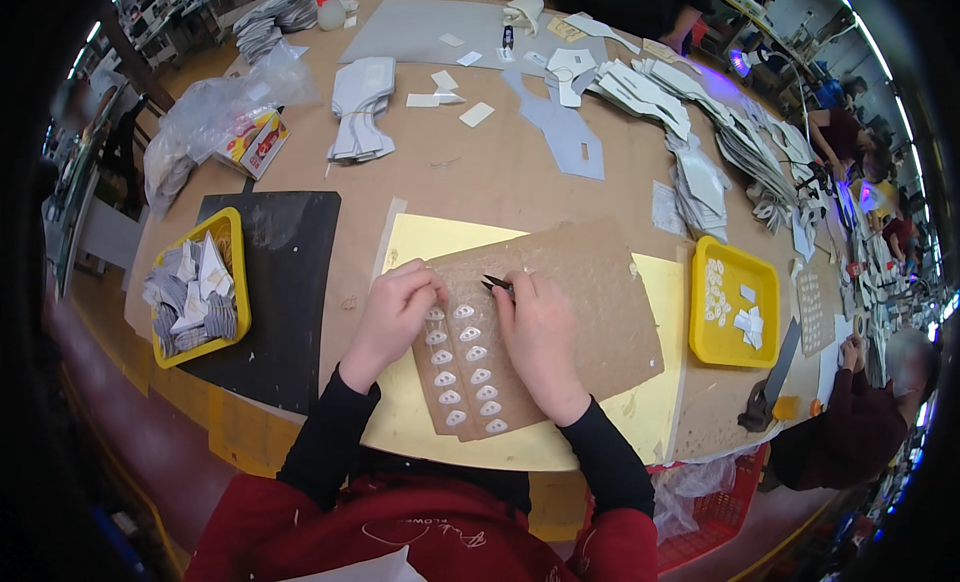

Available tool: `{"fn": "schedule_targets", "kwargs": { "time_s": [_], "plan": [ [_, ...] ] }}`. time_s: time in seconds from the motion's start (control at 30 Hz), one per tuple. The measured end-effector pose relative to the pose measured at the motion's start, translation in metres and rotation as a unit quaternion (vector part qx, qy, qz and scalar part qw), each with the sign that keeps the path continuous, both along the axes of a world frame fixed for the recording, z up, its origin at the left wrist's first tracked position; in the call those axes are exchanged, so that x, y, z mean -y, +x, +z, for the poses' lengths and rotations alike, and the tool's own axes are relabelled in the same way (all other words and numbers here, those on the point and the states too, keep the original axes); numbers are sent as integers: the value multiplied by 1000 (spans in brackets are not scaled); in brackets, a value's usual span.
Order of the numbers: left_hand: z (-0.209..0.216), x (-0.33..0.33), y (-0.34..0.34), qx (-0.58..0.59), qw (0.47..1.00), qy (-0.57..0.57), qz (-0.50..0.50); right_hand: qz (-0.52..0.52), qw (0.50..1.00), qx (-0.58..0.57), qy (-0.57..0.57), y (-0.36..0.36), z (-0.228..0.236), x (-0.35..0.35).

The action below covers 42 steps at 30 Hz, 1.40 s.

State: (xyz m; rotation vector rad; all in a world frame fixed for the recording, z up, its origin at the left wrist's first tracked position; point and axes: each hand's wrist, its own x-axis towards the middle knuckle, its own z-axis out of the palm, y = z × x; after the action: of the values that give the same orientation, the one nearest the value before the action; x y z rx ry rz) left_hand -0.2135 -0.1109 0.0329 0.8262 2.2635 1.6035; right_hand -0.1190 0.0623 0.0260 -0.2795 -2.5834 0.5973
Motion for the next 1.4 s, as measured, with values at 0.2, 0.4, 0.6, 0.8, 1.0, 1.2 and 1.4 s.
{"fn": "schedule_targets", "kwargs": {
  "time_s": [0.2,0.4,0.6,0.8,1.0,1.2,1.4],
  "plan": [
    [-13,-3,2,-102,990,-97,-17,31,992,114,-49,13,3,0],
    [-13,-2,2,-154,975,-151,-56,20,989,134,-51,15,4,1],
    [-10,0,6,-162,967,-187,-64,15,985,157,-68,16,6,0],
    [-10,-3,8,-194,961,-191,-51,12,985,135,-104,13,0,-1],
    [-10,-1,11,-217,956,-193,-45,15,983,117,-144,12,-6,3],
    [-11,-3,12,-233,952,-193,-43,14,981,105,-160,11,-1,9],
    [-13,-5,11,-225,958,-179,-24,5,985,101,-142,13,12,-1]
  ]
}}
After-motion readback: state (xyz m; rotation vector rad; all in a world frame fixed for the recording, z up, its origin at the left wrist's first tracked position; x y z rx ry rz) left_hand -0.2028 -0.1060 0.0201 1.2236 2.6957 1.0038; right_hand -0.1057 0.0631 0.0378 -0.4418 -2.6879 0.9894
